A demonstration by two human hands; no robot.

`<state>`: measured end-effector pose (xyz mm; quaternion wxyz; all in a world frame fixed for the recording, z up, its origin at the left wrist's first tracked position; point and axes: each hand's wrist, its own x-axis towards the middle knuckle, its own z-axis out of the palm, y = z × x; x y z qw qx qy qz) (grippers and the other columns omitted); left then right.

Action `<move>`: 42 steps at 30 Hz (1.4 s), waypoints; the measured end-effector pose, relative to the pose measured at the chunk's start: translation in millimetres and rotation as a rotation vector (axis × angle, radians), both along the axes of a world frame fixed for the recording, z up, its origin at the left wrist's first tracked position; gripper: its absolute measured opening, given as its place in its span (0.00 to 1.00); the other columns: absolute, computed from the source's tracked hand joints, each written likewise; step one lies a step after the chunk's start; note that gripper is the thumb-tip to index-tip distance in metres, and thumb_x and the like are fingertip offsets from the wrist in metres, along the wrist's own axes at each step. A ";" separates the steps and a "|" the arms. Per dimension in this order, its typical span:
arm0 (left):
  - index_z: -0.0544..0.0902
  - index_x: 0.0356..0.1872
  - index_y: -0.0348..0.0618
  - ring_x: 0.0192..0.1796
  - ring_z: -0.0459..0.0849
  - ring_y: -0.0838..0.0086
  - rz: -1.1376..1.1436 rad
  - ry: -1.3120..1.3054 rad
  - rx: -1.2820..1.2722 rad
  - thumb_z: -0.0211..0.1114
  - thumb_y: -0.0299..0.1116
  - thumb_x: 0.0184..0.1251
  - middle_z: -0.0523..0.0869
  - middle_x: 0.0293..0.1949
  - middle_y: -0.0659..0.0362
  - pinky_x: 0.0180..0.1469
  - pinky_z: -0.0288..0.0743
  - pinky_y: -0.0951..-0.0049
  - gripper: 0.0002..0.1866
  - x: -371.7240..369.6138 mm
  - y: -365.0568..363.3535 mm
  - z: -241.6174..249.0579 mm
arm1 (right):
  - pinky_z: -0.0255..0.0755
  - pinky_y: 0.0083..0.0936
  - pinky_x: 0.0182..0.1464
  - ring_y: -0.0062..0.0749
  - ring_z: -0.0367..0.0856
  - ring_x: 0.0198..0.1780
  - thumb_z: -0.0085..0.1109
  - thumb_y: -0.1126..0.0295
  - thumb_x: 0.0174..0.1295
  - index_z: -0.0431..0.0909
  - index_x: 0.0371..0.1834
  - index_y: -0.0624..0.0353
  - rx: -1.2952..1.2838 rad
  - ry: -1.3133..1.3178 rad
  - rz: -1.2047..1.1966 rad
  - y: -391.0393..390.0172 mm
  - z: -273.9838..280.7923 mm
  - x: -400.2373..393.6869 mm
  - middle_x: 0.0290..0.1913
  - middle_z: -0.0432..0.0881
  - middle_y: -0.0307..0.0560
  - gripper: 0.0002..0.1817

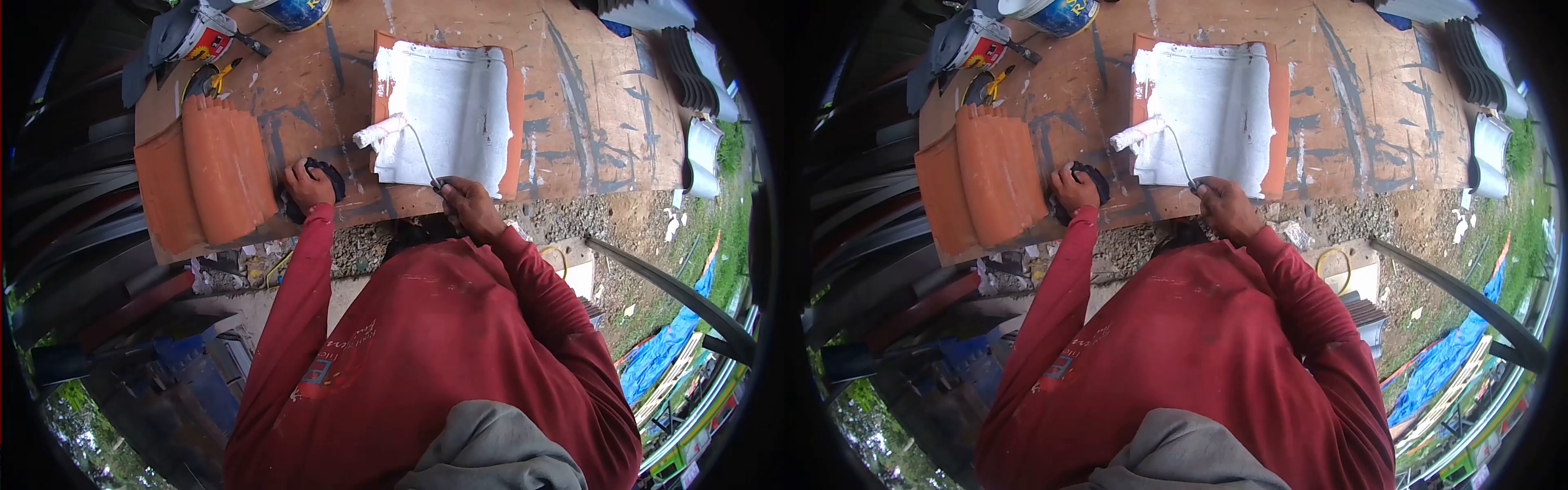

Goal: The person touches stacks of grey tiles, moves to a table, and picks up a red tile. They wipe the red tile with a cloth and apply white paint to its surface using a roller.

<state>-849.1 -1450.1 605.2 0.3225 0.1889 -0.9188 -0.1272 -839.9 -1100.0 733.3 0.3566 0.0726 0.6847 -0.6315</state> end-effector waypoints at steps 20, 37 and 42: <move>0.83 0.48 0.38 0.52 0.78 0.42 -0.009 -0.009 0.035 0.62 0.26 0.61 0.78 0.45 0.45 0.57 0.73 0.46 0.14 -0.1 0.9 6.3 | 0.80 0.37 0.44 0.41 0.88 0.36 0.58 0.63 0.76 0.88 0.52 0.66 0.444 0.332 0.332 54.6 19.8 -19.0 0.36 0.89 0.57 0.17; 0.83 0.48 0.37 0.53 0.78 0.42 -0.004 0.003 0.053 0.61 0.27 0.62 0.78 0.46 0.43 0.58 0.73 0.46 0.14 -0.1 -0.7 4.7 | 0.82 0.38 0.50 0.51 0.91 0.45 0.62 0.67 0.70 0.91 0.44 0.63 0.647 0.670 0.724 82.3 70.3 -151.6 0.44 0.91 0.61 0.12; 0.83 0.47 0.39 0.53 0.79 0.43 -0.012 0.009 0.041 0.61 0.27 0.62 0.79 0.45 0.45 0.57 0.73 0.46 0.13 0.2 -0.8 0.5 | 0.80 0.42 0.45 0.55 0.88 0.38 0.63 0.67 0.70 0.89 0.44 0.64 0.442 0.774 0.615 44.4 54.2 -146.1 0.37 0.89 0.60 0.12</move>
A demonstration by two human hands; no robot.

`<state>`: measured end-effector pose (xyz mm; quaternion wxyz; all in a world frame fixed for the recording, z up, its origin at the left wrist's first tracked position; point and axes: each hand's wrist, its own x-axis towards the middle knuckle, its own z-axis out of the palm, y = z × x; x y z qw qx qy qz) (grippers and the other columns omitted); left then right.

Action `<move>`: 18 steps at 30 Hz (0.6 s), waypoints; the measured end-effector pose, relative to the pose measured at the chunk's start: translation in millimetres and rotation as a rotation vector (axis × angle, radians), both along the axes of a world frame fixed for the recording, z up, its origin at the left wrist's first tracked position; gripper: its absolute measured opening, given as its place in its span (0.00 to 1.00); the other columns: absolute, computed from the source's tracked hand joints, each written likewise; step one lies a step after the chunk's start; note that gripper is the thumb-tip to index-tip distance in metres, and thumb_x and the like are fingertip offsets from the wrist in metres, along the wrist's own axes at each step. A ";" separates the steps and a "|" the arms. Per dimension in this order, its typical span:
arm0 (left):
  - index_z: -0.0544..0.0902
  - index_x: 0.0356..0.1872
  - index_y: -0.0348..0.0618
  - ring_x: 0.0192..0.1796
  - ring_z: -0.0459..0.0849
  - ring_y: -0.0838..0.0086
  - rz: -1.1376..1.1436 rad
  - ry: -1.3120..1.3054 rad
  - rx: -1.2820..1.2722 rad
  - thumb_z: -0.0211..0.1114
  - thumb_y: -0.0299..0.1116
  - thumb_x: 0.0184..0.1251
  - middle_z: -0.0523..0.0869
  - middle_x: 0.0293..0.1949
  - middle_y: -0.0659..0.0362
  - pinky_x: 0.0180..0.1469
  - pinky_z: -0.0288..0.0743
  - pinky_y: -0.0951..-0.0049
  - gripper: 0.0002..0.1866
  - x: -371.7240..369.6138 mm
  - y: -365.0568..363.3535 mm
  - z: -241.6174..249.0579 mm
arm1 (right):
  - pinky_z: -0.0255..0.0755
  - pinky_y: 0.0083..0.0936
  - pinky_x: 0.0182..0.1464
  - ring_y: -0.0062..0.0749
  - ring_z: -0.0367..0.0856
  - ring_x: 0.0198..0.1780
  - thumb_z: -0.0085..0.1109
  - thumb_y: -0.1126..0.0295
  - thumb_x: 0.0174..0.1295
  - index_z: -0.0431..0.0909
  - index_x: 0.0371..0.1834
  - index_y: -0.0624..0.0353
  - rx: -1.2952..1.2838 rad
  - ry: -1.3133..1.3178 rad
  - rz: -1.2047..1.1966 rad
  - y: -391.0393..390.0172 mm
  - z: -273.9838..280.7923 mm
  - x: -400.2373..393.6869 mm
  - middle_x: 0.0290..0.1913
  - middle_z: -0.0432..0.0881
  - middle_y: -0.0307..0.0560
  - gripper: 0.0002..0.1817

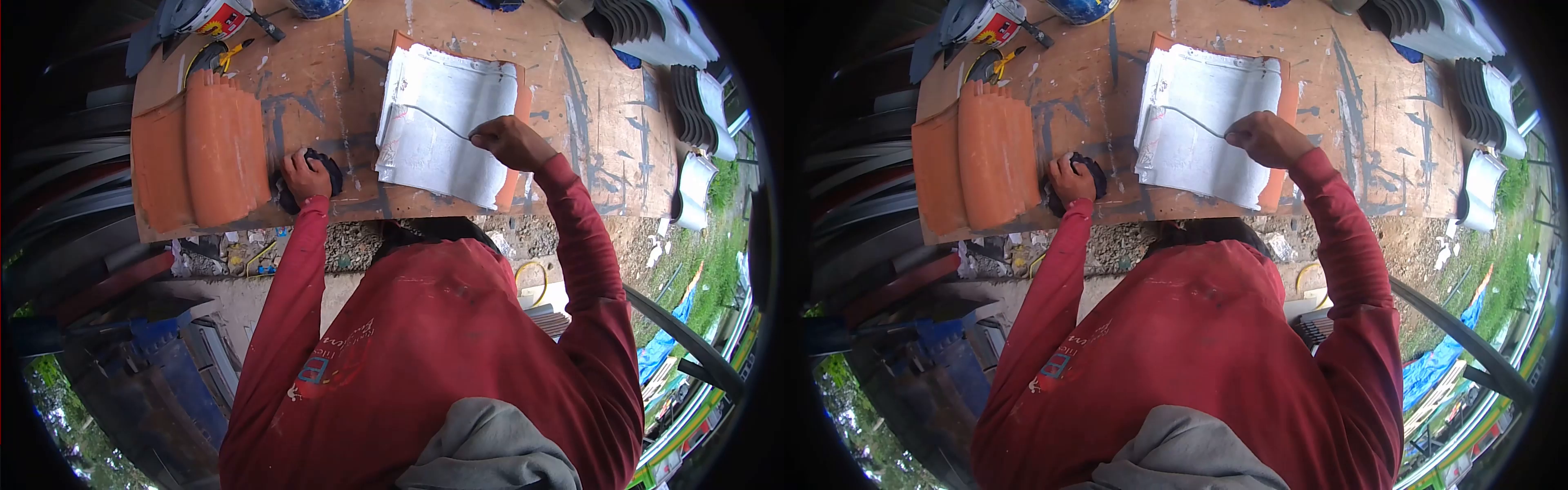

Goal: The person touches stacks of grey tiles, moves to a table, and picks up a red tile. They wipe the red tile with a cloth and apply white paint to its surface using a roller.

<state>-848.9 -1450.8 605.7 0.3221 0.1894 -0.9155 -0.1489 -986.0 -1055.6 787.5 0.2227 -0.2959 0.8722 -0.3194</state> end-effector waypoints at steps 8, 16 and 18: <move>0.84 0.48 0.39 0.52 0.79 0.43 0.009 -0.009 -0.022 0.61 0.27 0.62 0.79 0.45 0.45 0.56 0.74 0.47 0.13 -1.4 -1.1 0.7 | 0.82 0.39 0.48 0.51 0.90 0.41 0.64 0.65 0.72 0.90 0.47 0.63 0.044 0.044 0.044 -0.6 -3.5 0.3 0.40 0.91 0.59 0.12; 0.83 0.48 0.38 0.52 0.79 0.44 0.021 -0.007 -0.022 0.61 0.25 0.62 0.79 0.45 0.45 0.57 0.74 0.47 0.14 -2.0 3.0 4.4 | 0.82 0.41 0.47 0.53 0.90 0.40 0.65 0.66 0.68 0.91 0.43 0.63 0.212 0.063 -0.016 31.0 4.9 -10.8 0.38 0.90 0.59 0.12; 0.83 0.48 0.38 0.52 0.79 0.44 0.029 -0.004 -0.026 0.61 0.25 0.62 0.80 0.45 0.45 0.57 0.74 0.47 0.14 -1.3 1.5 4.5 | 0.81 0.41 0.47 0.53 0.90 0.41 0.64 0.66 0.68 0.91 0.43 0.63 0.226 0.082 0.036 48.6 12.7 -21.0 0.38 0.90 0.59 0.12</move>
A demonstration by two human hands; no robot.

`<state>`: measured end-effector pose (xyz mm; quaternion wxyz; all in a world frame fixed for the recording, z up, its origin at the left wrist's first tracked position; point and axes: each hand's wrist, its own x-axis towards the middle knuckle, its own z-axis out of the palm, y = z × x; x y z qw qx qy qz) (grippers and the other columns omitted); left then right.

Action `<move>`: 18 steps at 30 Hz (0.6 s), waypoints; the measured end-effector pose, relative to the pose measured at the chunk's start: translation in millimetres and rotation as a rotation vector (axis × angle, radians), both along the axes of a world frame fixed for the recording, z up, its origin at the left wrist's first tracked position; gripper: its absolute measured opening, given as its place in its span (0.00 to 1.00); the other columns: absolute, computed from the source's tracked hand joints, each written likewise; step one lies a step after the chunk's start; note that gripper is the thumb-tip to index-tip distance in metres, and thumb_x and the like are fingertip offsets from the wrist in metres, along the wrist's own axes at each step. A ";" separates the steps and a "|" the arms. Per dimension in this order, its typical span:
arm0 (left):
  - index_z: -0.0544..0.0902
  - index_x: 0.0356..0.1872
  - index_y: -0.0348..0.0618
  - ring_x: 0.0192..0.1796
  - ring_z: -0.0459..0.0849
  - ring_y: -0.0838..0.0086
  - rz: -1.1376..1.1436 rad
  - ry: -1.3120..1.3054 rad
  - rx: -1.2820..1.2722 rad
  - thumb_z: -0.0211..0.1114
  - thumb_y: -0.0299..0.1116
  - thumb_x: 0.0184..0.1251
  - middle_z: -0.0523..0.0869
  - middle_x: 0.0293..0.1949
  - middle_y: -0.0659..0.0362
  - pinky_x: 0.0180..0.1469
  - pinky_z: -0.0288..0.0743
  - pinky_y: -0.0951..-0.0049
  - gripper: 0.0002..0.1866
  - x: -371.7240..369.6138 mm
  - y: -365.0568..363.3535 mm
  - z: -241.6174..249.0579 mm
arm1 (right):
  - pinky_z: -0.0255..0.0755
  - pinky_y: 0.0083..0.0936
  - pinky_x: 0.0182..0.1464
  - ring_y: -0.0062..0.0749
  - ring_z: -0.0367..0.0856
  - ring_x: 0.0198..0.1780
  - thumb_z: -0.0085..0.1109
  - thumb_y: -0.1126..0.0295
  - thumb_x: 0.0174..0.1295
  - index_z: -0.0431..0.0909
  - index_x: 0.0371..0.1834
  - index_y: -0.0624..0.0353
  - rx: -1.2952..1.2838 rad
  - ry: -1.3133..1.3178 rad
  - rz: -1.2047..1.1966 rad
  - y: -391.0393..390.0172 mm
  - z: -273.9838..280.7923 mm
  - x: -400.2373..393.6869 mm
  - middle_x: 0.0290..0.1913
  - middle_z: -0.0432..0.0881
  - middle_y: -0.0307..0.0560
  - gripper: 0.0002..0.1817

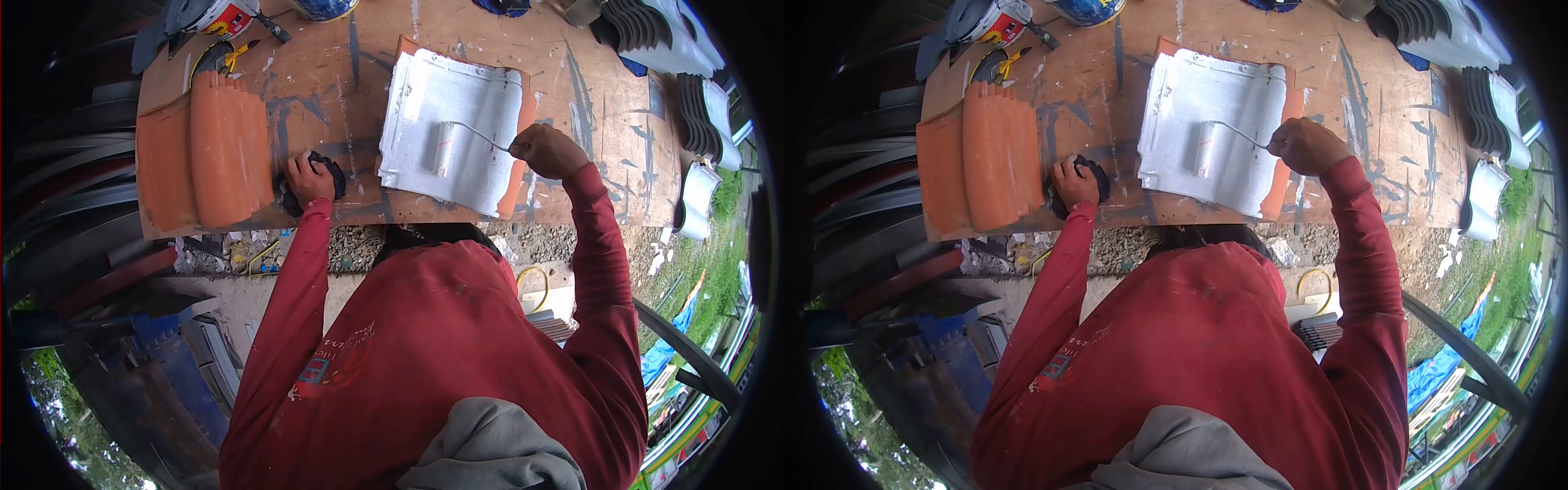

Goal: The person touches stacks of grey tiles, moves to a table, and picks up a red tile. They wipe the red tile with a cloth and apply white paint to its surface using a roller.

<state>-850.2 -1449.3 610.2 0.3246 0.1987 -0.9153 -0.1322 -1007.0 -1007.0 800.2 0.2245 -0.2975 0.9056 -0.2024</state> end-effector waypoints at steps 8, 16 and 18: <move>0.82 0.47 0.35 0.52 0.77 0.41 -0.021 -0.012 0.022 0.59 0.27 0.62 0.78 0.45 0.43 0.58 0.72 0.44 0.13 -0.9 -0.1 -0.7 | 0.74 0.31 0.23 0.24 0.79 0.22 0.63 0.60 0.74 0.91 0.53 0.56 -0.017 -0.174 -0.126 -55.4 17.7 -42.1 0.23 0.81 0.41 0.15; 0.82 0.47 0.36 0.53 0.77 0.41 -0.005 -0.011 0.040 0.59 0.28 0.63 0.78 0.45 0.43 0.59 0.72 0.44 0.13 -0.5 -0.7 0.6 | 0.76 0.32 0.21 0.31 0.79 0.21 0.62 0.62 0.71 0.91 0.52 0.56 0.262 -0.283 -0.171 -28.8 32.5 -80.6 0.25 0.81 0.43 0.15; 0.82 0.47 0.36 0.53 0.77 0.41 0.004 -0.014 0.040 0.60 0.28 0.63 0.78 0.46 0.43 0.60 0.72 0.44 0.13 0.3 -1.8 -0.9 | 0.76 0.32 0.21 0.28 0.78 0.21 0.63 0.61 0.72 0.91 0.52 0.55 0.260 -0.228 -0.156 -28.0 39.3 -77.9 0.23 0.78 0.41 0.15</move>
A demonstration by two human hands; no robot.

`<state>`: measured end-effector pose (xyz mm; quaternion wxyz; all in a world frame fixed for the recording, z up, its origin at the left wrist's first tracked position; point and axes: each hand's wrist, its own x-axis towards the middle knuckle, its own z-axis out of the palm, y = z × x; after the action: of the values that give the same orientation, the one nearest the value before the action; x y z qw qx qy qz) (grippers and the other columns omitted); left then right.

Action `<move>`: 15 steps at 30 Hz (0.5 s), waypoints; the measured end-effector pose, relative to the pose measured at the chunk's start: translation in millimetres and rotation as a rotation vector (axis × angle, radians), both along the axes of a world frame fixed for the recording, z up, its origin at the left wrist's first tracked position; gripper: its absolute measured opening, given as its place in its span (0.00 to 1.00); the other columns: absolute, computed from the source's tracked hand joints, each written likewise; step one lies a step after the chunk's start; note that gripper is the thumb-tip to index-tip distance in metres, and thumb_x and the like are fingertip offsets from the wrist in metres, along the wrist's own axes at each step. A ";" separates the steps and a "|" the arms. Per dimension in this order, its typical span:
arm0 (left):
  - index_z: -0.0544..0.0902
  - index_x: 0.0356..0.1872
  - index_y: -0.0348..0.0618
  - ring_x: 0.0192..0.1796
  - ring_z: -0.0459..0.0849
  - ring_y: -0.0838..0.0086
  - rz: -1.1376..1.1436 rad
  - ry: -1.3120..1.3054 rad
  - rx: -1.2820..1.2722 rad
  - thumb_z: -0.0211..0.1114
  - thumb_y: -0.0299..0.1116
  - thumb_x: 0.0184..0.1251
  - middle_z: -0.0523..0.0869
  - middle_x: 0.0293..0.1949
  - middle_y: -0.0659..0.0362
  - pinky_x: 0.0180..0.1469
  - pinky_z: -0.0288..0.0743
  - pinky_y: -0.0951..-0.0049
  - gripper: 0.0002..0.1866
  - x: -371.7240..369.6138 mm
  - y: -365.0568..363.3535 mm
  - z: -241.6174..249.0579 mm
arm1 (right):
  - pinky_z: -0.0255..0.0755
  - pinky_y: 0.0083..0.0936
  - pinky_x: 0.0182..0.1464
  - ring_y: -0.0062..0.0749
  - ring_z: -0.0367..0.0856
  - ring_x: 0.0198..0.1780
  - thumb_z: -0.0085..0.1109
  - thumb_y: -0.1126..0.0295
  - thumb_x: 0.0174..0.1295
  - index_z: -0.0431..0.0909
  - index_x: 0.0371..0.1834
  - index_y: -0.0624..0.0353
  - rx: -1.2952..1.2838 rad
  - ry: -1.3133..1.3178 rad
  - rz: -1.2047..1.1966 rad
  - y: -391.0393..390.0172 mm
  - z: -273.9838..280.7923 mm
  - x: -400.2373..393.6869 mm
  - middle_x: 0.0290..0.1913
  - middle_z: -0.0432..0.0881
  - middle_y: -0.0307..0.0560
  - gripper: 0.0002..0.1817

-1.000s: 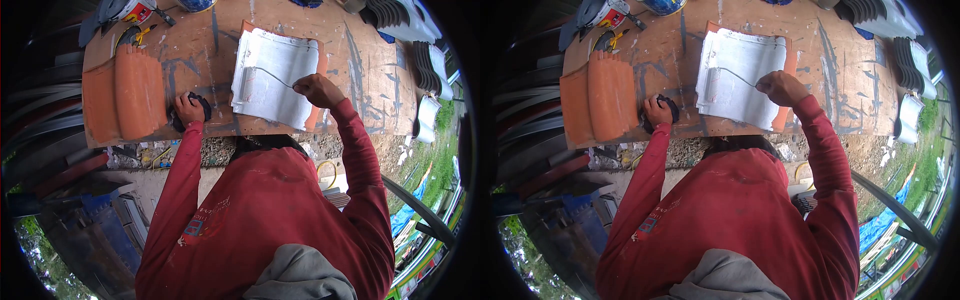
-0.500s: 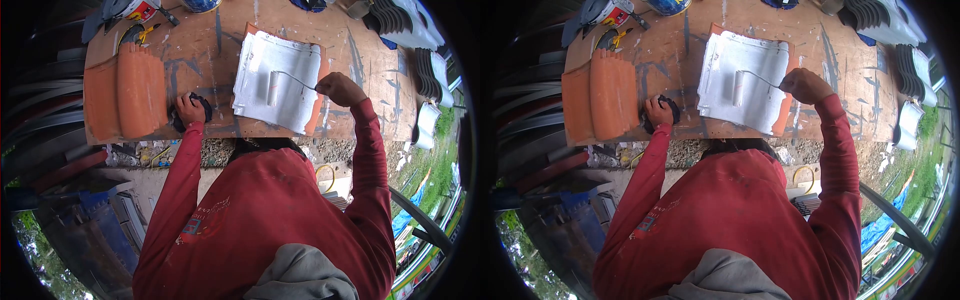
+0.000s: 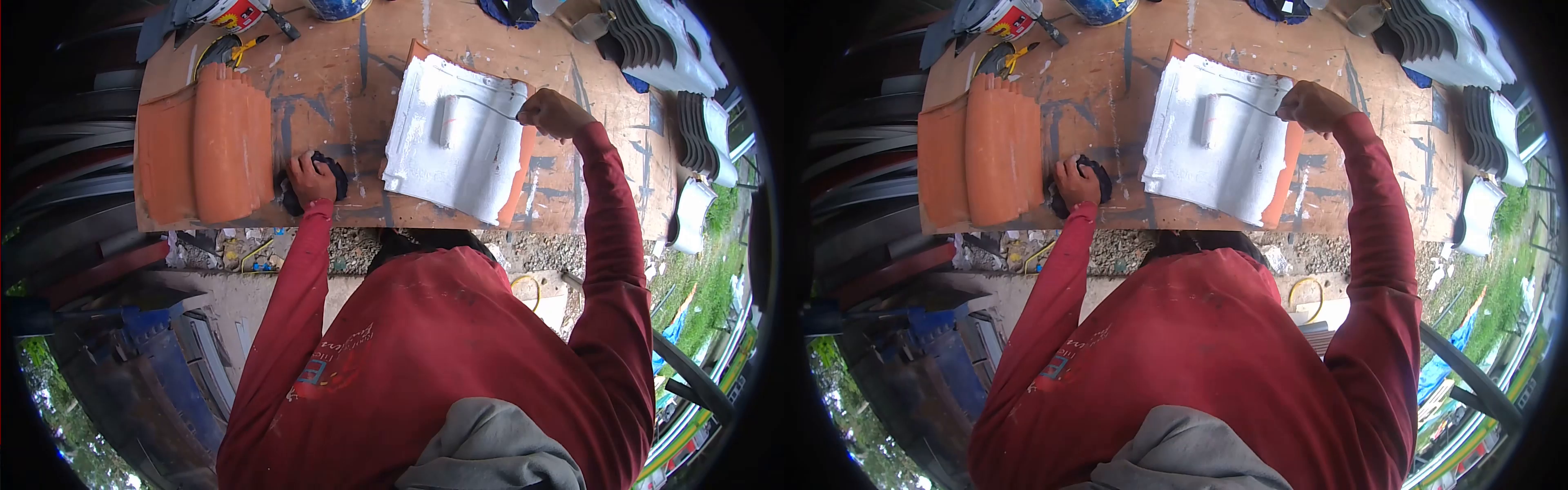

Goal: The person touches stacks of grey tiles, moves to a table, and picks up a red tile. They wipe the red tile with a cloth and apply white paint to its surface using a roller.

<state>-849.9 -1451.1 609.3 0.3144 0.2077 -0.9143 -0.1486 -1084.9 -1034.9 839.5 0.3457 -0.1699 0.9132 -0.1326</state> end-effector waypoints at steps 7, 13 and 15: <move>0.83 0.47 0.39 0.51 0.79 0.43 -0.012 0.007 -0.043 0.61 0.26 0.61 0.80 0.45 0.45 0.57 0.74 0.47 0.13 -2.0 -1.2 0.8 | 0.77 0.33 0.21 0.27 0.76 0.20 0.63 0.59 0.73 0.91 0.51 0.53 -0.205 0.035 -0.029 -21.1 -43.8 -9.2 0.24 0.79 0.39 0.14; 0.83 0.48 0.39 0.52 0.79 0.43 -0.003 0.015 -0.027 0.61 0.27 0.61 0.80 0.45 0.45 0.57 0.74 0.46 0.14 -0.3 -1.2 -1.9 | 0.72 0.27 0.18 0.22 0.74 0.17 0.61 0.59 0.76 0.89 0.40 0.60 -0.120 0.001 -0.097 -20.9 -13.4 4.7 0.20 0.76 0.38 0.15; 0.83 0.48 0.39 0.52 0.79 0.43 -0.012 0.013 0.007 0.61 0.27 0.61 0.80 0.45 0.45 0.57 0.74 0.46 0.14 0.6 0.9 -1.2 | 0.73 0.28 0.18 0.24 0.75 0.18 0.62 0.60 0.75 0.89 0.40 0.61 -0.223 0.010 -0.019 -42.6 -10.4 13.7 0.21 0.77 0.38 0.15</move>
<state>-849.3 -1450.2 608.1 0.3189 0.2026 -0.9128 -0.1552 -1071.2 -1077.5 829.2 0.3189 -0.1994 0.8961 -0.2357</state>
